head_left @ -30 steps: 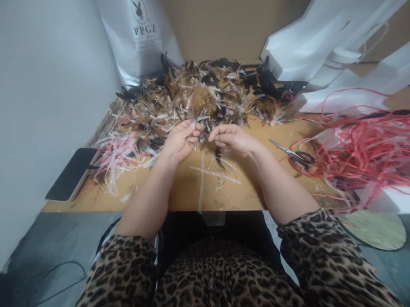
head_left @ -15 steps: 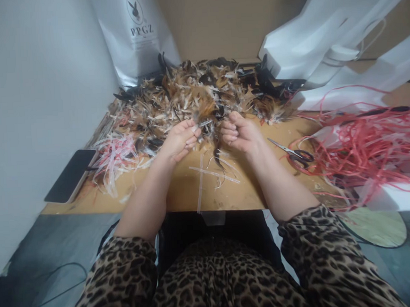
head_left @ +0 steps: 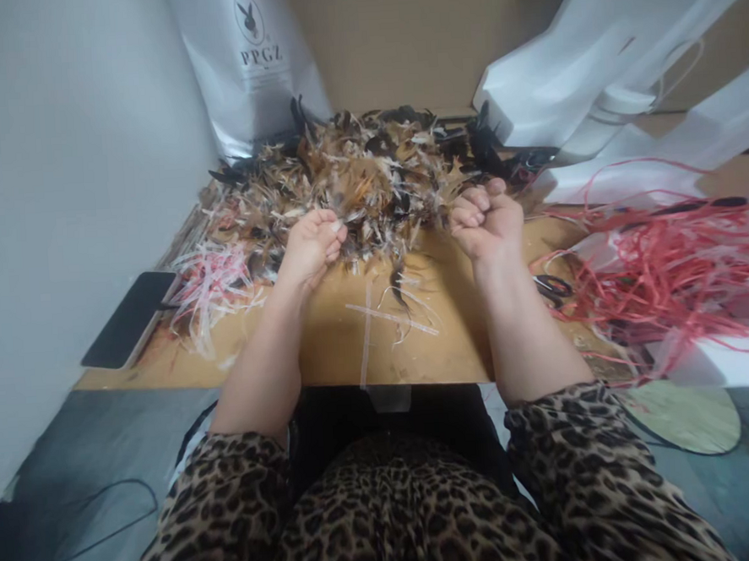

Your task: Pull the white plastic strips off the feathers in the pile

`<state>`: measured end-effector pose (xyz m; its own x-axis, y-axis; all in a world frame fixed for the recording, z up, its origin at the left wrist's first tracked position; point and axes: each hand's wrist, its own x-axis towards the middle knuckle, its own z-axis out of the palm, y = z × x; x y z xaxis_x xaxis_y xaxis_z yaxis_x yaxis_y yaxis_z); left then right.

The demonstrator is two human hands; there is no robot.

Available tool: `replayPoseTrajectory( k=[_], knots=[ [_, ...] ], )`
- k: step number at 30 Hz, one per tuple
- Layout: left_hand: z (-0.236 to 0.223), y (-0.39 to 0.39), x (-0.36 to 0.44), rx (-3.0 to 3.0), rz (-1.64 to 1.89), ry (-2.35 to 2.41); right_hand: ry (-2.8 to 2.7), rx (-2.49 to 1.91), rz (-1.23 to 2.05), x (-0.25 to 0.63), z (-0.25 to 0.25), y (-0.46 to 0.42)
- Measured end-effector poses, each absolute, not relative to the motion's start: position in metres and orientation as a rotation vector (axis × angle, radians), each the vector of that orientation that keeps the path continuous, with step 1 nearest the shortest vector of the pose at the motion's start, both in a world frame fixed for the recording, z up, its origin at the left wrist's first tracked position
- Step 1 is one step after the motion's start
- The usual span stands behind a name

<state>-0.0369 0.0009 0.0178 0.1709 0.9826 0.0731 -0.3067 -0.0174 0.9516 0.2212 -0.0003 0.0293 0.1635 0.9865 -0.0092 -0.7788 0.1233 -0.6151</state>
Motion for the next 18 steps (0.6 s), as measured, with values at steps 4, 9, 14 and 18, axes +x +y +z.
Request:
replayPoseTrajectory(
  k=[4, 9, 14, 18],
  knots=[
    [0.015, 0.003, -0.037, 1.161, 1.256, 0.863, -0.388, -0.503, 1.301, 0.216, 0.031, -0.001],
    [0.009, 0.007, -0.036, 1.24, 1.241, 0.907, -0.561, -0.48, 1.298, 0.214, 0.034, -0.003],
    [0.004, 0.017, -0.047, 1.556, 1.349, 1.068, -0.88, -0.61, 1.18, 0.216, 0.044, -0.012],
    [0.007, 0.016, -0.06, 1.948, 1.425, 1.273, -1.164, -0.849, 0.634, 0.215, 0.044, -0.016]
  ],
)
